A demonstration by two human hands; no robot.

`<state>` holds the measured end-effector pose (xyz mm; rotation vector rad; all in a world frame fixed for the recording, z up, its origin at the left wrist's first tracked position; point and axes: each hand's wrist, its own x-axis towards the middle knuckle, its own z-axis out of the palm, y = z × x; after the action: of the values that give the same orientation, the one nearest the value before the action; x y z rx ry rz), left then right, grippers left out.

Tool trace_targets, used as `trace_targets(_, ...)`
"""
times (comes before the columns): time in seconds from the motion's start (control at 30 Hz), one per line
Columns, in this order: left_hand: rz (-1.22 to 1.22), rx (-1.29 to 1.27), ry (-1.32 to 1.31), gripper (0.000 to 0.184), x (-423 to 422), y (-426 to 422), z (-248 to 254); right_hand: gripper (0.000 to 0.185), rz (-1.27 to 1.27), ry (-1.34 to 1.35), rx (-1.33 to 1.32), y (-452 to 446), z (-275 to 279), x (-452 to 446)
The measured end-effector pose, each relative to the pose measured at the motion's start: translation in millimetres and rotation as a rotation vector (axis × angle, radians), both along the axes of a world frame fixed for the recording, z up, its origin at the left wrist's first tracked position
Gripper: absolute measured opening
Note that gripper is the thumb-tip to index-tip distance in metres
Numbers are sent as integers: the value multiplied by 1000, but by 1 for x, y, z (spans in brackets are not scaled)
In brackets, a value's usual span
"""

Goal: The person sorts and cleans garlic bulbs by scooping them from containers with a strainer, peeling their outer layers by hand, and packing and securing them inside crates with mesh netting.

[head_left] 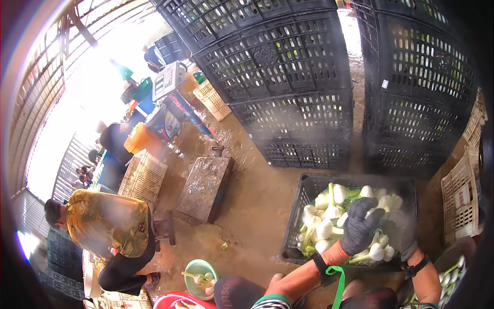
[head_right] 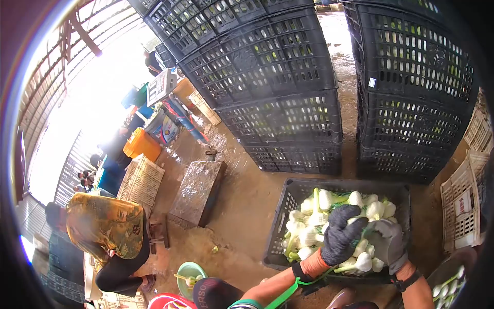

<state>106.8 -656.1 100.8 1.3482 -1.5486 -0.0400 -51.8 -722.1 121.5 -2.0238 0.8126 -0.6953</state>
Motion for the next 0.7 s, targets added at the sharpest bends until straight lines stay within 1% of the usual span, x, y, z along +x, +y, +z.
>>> trace_targets(0.07,-14,-62,-245,45,-3,-6,12,21,45,50,-215,-4,12,0)
trace_targets(0.1,-50,-2,-346,47,0,-9,19,23,65,75,-317,-4,16,0)
trace_targets(0.2,-559,438,185,47,5,-20,-9,23,136,171,-677,-5,9,0)
trace_targets(0.23,-615,760,349,42,3,-27,-2,23,192,204,-807,-4,17,6)
trace_targets(0.27,-474,430,124,43,-1,-28,-56,24,229,268,-833,-6,7,-2)
trace_targets(0.33,-445,333,32,44,-9,-26,-129,25,287,387,-851,-11,-23,-15)
trace_targets(0.4,-468,262,65,45,-9,-21,-175,20,233,226,-938,-9,-24,-9)
trace_targets(0.43,-511,337,224,50,-5,-21,-149,20,208,251,-772,-6,-17,-2)
trace_targets(0.47,-600,448,486,57,-1,-23,-107,16,186,148,-414,-9,-18,2)
trace_targets(0.5,-653,480,621,65,-4,-25,-82,17,94,-30,-332,-14,-24,6)
trace_targets(0.53,-684,486,677,75,-5,-28,-60,15,178,-7,210,-31,-30,6)
trace_targets(0.57,-702,423,633,78,-9,-26,-48,13,215,116,254,-40,-10,12)
trace_targets(0.6,-694,440,598,78,-11,-26,-42,7,181,105,342,-41,-2,16)
trace_targets(0.63,-686,456,563,79,-14,-26,-35,11,195,242,348,-44,10,22)
trace_targets(0.67,-652,553,549,76,-13,-27,-33,16,212,378,353,-46,18,26)
trace_targets(0.7,-617,649,533,73,-12,-29,-32,17,241,360,59,-44,19,27)
